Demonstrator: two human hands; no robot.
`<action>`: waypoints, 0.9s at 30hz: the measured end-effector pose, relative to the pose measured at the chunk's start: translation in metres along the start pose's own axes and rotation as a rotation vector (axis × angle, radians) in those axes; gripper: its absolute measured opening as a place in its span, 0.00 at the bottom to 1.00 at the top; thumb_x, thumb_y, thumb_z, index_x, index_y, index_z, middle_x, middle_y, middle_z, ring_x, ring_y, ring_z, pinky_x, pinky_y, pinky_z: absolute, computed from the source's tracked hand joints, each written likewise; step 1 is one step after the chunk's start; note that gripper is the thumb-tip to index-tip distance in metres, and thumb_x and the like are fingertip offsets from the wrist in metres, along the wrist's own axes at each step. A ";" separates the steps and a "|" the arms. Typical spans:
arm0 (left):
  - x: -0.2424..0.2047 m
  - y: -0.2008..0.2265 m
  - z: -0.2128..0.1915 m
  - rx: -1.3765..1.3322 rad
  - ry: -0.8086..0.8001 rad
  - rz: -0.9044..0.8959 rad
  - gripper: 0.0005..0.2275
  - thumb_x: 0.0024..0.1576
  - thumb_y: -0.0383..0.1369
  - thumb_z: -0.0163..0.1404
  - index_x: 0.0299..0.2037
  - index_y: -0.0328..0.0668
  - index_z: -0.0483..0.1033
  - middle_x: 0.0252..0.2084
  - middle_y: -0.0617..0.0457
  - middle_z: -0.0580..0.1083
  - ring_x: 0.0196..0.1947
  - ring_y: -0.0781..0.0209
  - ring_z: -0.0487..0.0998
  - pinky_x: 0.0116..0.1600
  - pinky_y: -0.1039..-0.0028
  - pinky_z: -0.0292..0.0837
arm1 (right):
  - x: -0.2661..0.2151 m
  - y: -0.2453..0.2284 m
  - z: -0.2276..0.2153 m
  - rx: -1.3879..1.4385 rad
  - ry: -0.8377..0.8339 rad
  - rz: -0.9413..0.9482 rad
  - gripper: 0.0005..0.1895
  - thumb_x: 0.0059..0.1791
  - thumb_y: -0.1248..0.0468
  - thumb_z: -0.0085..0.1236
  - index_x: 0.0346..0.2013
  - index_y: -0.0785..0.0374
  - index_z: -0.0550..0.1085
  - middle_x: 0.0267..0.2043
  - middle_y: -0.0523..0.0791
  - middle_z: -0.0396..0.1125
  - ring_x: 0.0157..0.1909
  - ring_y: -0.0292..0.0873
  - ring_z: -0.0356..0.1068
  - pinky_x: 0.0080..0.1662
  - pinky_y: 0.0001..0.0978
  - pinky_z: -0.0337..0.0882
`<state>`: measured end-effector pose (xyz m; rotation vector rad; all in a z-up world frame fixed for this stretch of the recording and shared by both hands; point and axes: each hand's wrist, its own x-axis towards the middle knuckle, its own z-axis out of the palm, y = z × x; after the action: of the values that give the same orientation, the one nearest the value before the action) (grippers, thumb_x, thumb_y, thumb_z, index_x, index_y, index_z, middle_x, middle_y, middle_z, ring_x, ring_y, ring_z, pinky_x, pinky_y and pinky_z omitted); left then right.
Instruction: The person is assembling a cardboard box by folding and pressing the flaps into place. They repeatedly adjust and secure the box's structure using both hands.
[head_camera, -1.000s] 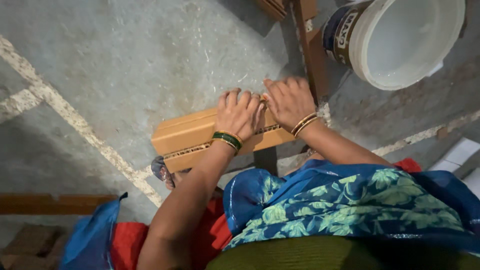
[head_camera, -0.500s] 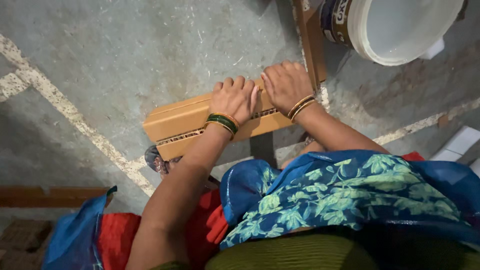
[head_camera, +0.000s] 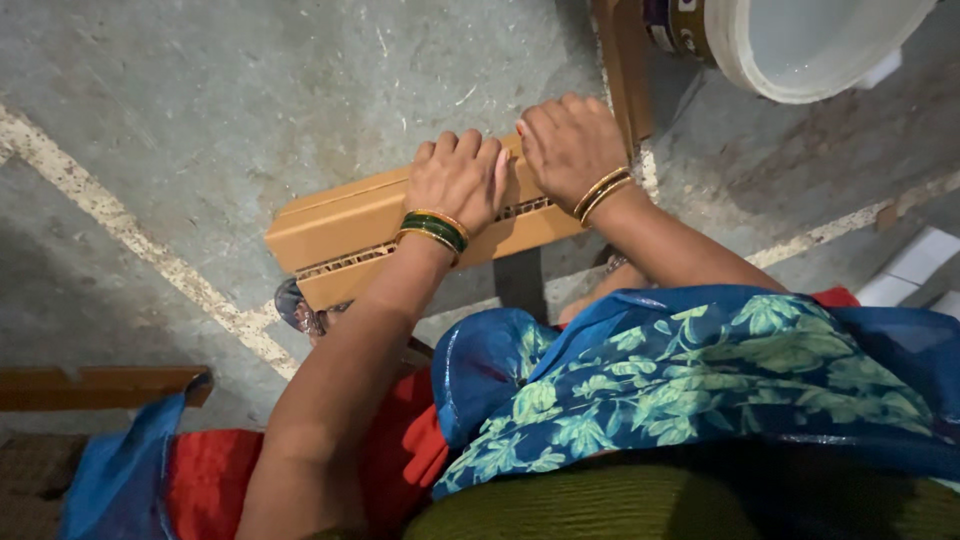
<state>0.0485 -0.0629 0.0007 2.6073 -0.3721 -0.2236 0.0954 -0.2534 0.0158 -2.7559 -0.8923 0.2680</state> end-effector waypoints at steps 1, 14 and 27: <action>-0.001 -0.002 0.002 0.010 -0.005 0.000 0.11 0.64 0.41 0.47 0.34 0.47 0.76 0.34 0.50 0.73 0.37 0.48 0.75 0.44 0.58 0.69 | 0.000 0.000 0.001 0.001 0.015 -0.001 0.10 0.58 0.58 0.51 0.39 0.59 0.75 0.39 0.45 0.71 0.44 0.49 0.67 0.49 0.43 0.64; -0.025 0.018 -0.018 0.267 0.194 -0.010 0.23 0.57 0.56 0.42 0.46 0.48 0.77 0.45 0.49 0.76 0.49 0.48 0.74 0.57 0.43 0.60 | -0.009 -0.025 -0.028 -0.193 -0.049 0.007 0.21 0.54 0.48 0.45 0.50 0.59 0.75 0.43 0.48 0.71 0.47 0.53 0.67 0.45 0.50 0.65; -0.048 -0.019 -0.021 0.110 -0.030 0.059 0.20 0.60 0.51 0.48 0.54 0.47 0.74 0.50 0.51 0.73 0.57 0.51 0.71 0.64 0.51 0.58 | -0.034 0.012 -0.006 0.111 -0.092 0.061 0.11 0.57 0.56 0.50 0.47 0.57 0.76 0.50 0.47 0.68 0.50 0.58 0.65 0.51 0.49 0.69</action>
<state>0.0120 -0.0235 0.0135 2.6988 -0.4839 -0.2287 0.0766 -0.2837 0.0220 -2.6894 -0.7905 0.4446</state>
